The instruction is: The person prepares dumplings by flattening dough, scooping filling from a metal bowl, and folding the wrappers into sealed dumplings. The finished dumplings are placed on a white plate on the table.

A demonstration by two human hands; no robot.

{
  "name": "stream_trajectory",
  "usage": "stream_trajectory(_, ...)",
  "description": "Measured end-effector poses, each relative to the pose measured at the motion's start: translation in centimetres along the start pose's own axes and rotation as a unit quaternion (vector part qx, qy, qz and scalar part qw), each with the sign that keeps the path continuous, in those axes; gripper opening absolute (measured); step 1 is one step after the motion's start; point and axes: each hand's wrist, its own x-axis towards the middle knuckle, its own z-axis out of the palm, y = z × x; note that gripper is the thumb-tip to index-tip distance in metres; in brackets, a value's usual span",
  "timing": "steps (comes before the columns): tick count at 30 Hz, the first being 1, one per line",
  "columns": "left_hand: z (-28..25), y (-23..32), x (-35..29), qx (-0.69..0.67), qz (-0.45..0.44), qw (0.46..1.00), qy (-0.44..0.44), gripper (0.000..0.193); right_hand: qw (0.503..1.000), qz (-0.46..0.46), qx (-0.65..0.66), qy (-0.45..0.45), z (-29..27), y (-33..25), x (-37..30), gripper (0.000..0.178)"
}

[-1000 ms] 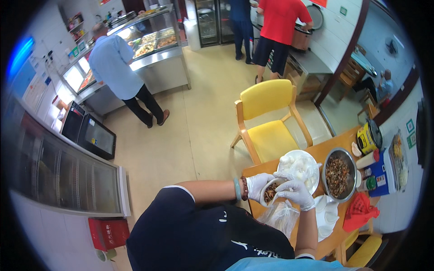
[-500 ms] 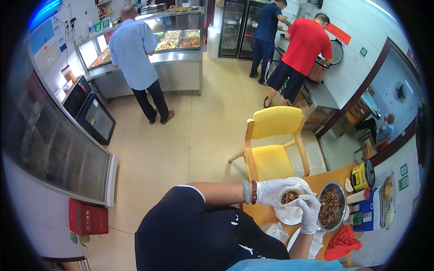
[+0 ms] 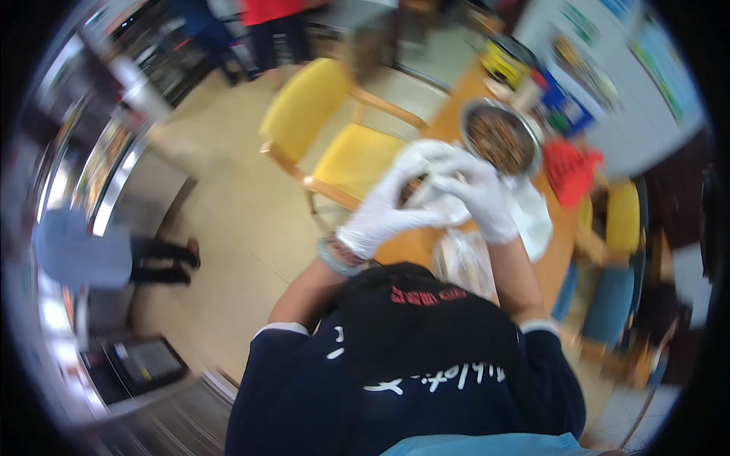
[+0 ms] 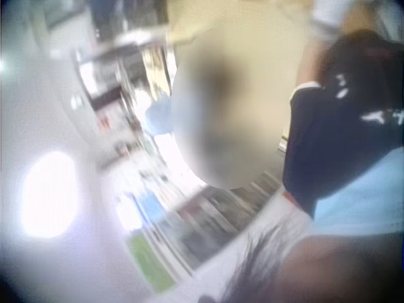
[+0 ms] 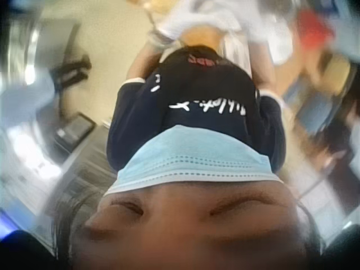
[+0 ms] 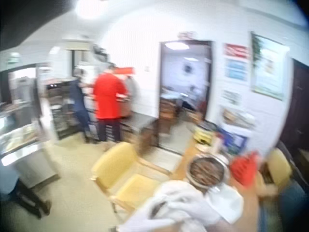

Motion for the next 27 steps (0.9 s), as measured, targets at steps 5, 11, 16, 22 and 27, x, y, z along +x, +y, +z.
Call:
stream_trajectory(5,2.1,0.5,1.1,-0.051,-0.024,0.998,-0.021,0.068,0.996,0.012,0.049,0.068,-0.6,-1.9,-1.8,0.014)
stream_trajectory(11,4.1,-0.1,3.7,-0.087,-0.033,0.995,-0.042,0.057,0.984,0.051,0.082,0.152,-1.6,-3.5,-3.9,0.015)
stream_trajectory(16,5.3,-0.5,4.4,0.064,0.061,0.995,-0.045,0.052,0.959,0.106,0.126,0.232,-1.6,-3.2,-5.2,0.020)
stream_trajectory(22,5.5,-0.4,4.9,0.243,0.136,0.960,-0.018,0.040,0.945,0.076,0.140,0.285,-1.5,-3.2,-5.4,0.026)
stream_trajectory(27,5.5,-1.2,5.1,0.279,0.186,0.942,-0.017,0.032,0.958,0.002,-0.010,0.285,-1.7,-2.2,-5.7,0.032)
